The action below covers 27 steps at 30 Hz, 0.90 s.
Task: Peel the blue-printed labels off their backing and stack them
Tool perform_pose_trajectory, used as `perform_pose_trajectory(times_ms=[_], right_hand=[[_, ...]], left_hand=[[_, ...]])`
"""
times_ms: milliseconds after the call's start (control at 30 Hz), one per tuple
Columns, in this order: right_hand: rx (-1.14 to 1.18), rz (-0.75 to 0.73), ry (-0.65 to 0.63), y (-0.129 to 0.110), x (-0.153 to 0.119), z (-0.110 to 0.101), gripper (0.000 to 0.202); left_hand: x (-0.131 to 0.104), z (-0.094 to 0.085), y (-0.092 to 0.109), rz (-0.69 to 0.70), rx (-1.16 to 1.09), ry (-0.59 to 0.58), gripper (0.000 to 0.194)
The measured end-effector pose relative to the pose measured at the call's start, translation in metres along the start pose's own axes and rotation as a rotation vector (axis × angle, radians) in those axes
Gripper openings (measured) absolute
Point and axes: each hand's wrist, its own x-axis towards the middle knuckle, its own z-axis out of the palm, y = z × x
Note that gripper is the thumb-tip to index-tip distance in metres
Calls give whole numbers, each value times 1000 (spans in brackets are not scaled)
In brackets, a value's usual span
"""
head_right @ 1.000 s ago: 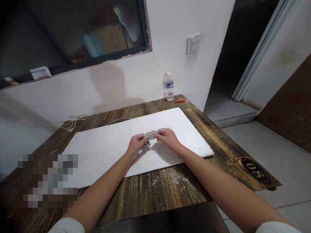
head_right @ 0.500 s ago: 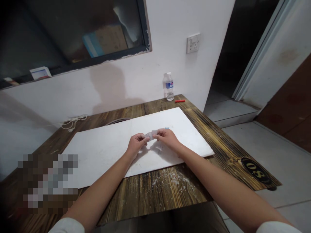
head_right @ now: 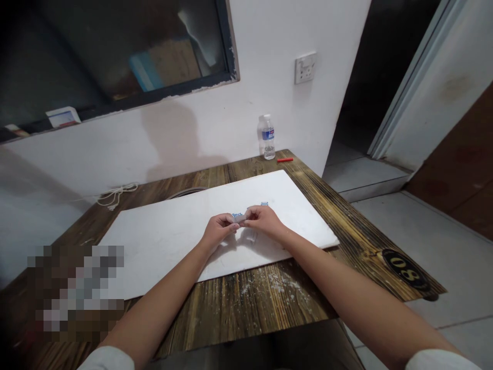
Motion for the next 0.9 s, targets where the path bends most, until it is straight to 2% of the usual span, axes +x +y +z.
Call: perform_pose_trajectory(times_ms=[167,333,433,500,600,700,800,900], right_hand=[[-25,-87,-56,-2,-2,-1,16],[-122,-273,-149,-14,-3,-11,28],[-103,-311,-185,-19,-1,-22,30],[-69,-273,-92,-20,0,-29,33],[-20,-146,148,-17,2,-36,44],[-14,-60,340,-12,4,-40,50],[-86,-40,422,-4,7,-44,49],[-334,-37,380,2,9,-49,32]], left_hand=[[1,-1,-2,39,64,-51,32],[-1,0,2,228,227,-19,25],[-4,2,6,329,384,-28,20],[-6,4,6,383,509,-59,14],[-8,8,4,446,681,-156,7],[-9,10,4,483,758,-224,12],[-9,10,4,496,757,-259,19],[-9,9,6,478,723,-291,24]])
